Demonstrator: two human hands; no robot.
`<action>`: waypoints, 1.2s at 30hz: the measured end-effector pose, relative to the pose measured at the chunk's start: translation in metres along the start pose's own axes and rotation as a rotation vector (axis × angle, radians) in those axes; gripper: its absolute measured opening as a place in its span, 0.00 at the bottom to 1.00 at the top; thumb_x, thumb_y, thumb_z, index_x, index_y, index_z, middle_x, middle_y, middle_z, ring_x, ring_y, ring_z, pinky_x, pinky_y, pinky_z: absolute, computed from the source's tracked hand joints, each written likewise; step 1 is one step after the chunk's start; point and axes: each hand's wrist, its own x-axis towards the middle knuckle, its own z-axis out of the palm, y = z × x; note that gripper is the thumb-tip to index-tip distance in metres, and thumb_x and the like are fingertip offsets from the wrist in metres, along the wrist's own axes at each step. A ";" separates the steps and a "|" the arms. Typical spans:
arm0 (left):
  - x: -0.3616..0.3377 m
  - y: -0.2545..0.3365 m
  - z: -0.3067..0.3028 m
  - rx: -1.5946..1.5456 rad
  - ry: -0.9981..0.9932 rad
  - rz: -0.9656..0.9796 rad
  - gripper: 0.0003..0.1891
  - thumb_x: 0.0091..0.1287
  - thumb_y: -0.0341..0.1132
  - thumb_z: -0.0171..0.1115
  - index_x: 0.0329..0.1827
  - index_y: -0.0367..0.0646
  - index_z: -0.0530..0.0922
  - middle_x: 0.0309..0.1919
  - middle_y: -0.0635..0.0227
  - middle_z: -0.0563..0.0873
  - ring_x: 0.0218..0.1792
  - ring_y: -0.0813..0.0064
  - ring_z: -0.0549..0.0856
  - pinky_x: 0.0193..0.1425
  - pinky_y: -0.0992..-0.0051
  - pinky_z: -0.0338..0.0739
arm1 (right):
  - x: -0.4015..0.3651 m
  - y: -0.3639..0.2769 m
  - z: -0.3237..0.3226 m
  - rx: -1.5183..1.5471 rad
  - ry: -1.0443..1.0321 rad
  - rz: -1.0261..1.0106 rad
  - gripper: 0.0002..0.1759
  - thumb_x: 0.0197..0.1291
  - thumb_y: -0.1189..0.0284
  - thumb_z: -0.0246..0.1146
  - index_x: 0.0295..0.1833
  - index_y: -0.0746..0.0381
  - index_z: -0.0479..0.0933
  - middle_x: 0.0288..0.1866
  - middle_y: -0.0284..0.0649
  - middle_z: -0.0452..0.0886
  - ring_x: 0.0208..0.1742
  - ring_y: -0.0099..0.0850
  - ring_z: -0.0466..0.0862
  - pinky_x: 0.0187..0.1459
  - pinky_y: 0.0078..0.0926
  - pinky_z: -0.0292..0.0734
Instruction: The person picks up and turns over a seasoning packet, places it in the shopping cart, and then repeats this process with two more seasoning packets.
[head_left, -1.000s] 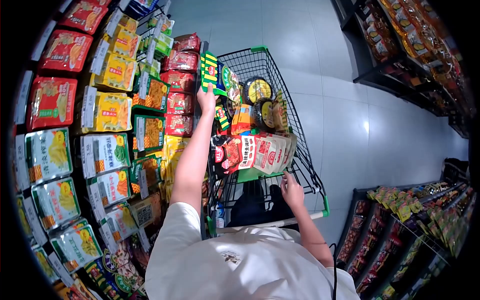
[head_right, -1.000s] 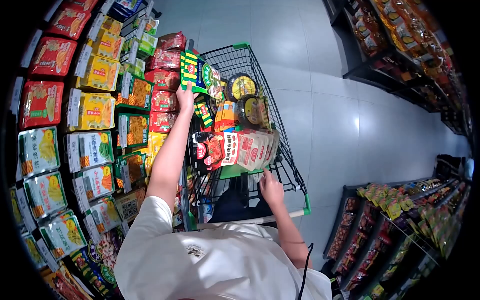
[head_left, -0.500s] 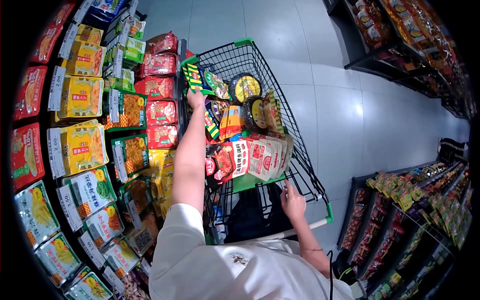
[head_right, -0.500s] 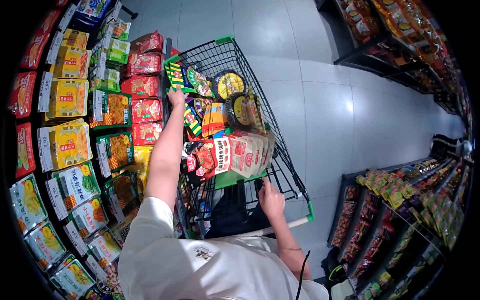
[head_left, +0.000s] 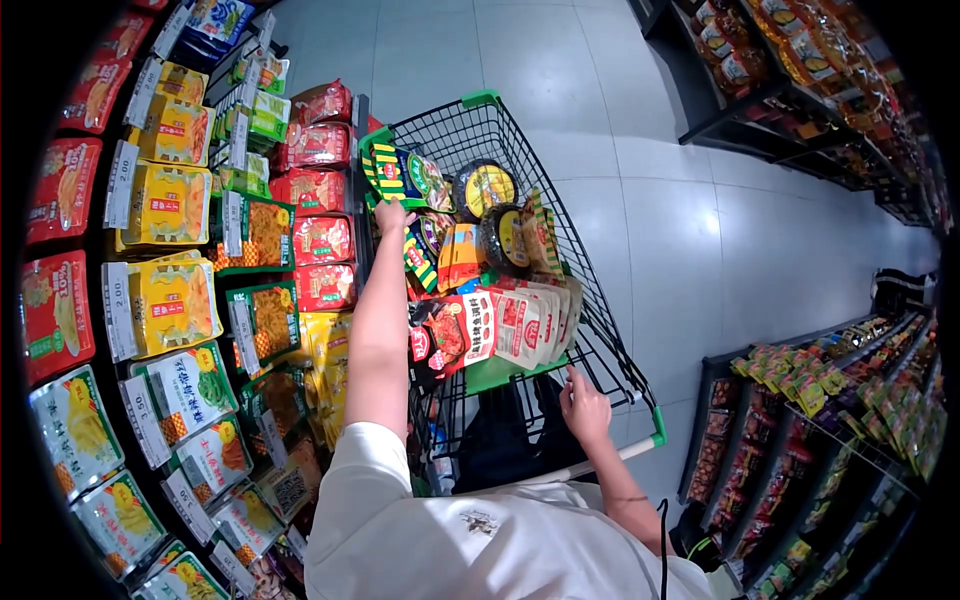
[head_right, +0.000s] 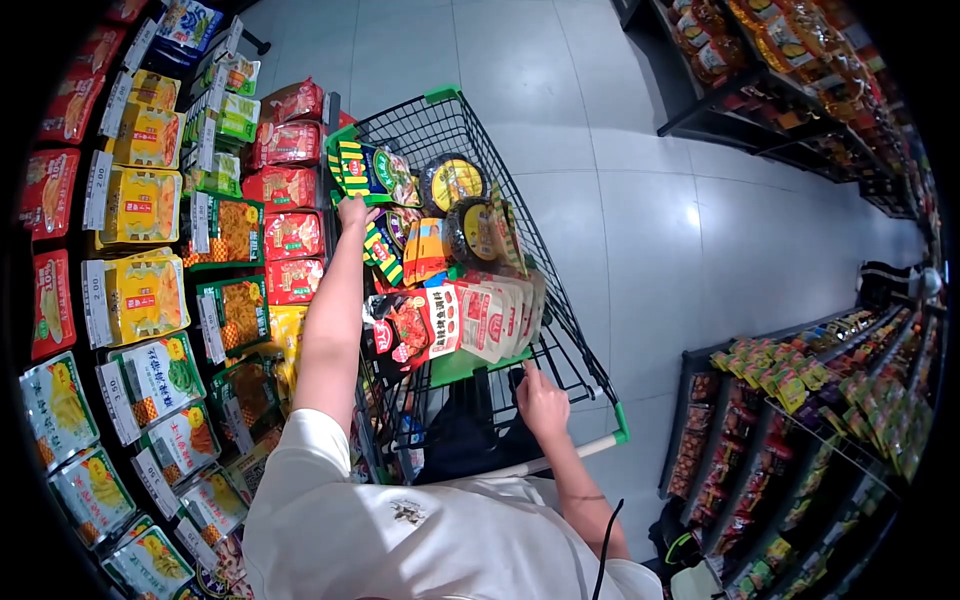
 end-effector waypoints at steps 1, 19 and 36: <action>0.001 0.003 -0.003 -0.003 -0.065 -0.032 0.26 0.81 0.36 0.50 0.76 0.30 0.61 0.66 0.46 0.75 0.53 0.51 0.87 0.46 0.63 0.93 | 0.000 0.001 0.001 -0.007 -0.008 0.002 0.18 0.64 0.73 0.62 0.60 0.57 0.76 0.38 0.42 0.88 0.32 0.44 0.88 0.33 0.41 0.84; -0.286 -0.094 -0.209 0.278 -0.020 0.618 0.29 0.79 0.32 0.56 0.80 0.38 0.61 0.73 0.46 0.73 0.70 0.62 0.77 0.72 0.70 0.70 | -0.009 0.014 0.002 -0.012 -0.010 -0.210 0.05 0.64 0.70 0.61 0.40 0.61 0.77 0.31 0.47 0.86 0.28 0.49 0.86 0.30 0.47 0.81; -0.461 -0.255 -0.288 0.586 0.167 0.185 0.26 0.74 0.57 0.53 0.57 0.44 0.83 0.48 0.43 0.86 0.54 0.39 0.83 0.58 0.50 0.77 | -0.013 0.018 0.002 -0.039 -0.057 -0.350 0.10 0.65 0.65 0.59 0.41 0.60 0.80 0.33 0.51 0.87 0.34 0.52 0.88 0.37 0.51 0.83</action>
